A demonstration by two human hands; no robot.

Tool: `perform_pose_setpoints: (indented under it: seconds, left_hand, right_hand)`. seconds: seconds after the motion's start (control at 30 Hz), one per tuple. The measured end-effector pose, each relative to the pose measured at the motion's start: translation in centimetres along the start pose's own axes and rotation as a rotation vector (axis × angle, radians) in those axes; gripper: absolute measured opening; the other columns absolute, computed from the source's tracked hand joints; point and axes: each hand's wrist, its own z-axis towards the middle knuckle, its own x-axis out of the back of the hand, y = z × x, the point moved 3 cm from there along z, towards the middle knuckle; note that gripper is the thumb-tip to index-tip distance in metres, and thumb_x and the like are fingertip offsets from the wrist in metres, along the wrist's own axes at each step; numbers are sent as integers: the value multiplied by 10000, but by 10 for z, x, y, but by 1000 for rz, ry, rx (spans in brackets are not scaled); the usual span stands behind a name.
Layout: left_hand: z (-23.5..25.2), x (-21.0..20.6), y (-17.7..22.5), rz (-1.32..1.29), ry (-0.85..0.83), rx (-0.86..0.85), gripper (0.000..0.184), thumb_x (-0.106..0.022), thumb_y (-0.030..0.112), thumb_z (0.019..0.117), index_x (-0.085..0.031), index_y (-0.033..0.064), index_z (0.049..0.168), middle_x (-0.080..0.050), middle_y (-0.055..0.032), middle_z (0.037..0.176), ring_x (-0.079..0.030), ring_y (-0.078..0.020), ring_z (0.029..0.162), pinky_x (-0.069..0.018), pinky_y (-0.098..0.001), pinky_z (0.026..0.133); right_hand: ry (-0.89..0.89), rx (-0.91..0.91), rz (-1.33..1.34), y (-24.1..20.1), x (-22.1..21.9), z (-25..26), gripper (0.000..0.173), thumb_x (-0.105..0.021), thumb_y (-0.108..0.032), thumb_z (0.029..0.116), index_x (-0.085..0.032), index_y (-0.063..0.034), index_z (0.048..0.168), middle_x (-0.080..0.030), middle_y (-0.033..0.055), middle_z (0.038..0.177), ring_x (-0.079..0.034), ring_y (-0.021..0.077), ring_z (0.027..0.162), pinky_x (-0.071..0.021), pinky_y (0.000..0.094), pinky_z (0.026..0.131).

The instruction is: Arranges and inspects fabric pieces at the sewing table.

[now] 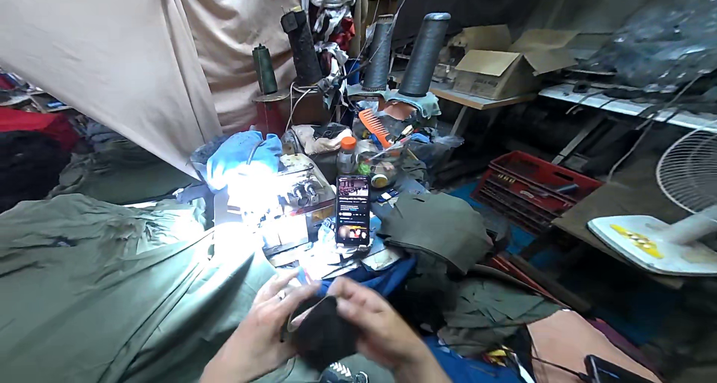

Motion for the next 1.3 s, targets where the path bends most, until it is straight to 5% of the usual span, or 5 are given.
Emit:
perform_pose_setpoints:
  seconds: [0.13,0.47,0.7,0.83,1.3]
  left_hand:
    - [-56,47,-28,-6,-187,205,217,-799,211,792,-746,45,923,-743,-100,901,-722,-244,897,-588,-483,813]
    - [-118,86,-108,-324,164,813,214,-722,66,916,-589,1,1072,-666,-65,1007,-642,-114,925,-554,-311,857]
    - [-107,68,-100,-648,128,821,572,-759,110,878,-545,90,1408,-699,-19,965,-651,-79,832,-561,-277,808]
    - [-100,76,-85,-585,-131,633,168,-753,176,894,-716,60,1010,-673,63,959,-626,7,890,-536,-211,835]
    - [-123,57,-101,-415,678,1088,207,-696,179,987,-713,7,872,-673,-25,745,-625,-81,667,-546,-262,671]
  right_hand:
    - [-96,-145,400,42,-32,32,128,-527,-216,1057,-619,-150,1117,-717,12,1029,-693,107,959,-575,321,879]
    - [647,-217,-53,82,16,122,211,-539,-260,1053,-592,-137,1215,-616,-7,942,-540,53,682,-462,234,560]
    - [153,-120,11,64,0,112,141,-468,-180,1064,-598,-134,1093,-704,32,904,-687,94,769,-590,272,695]
    - [-13,4,-288,39,-8,115,98,-558,-224,1033,-636,-171,1058,-670,-47,802,-637,26,689,-560,223,642]
    - [644,71,-813,95,19,96,188,-657,-147,986,-683,4,1094,-696,99,986,-672,162,840,-577,366,755]
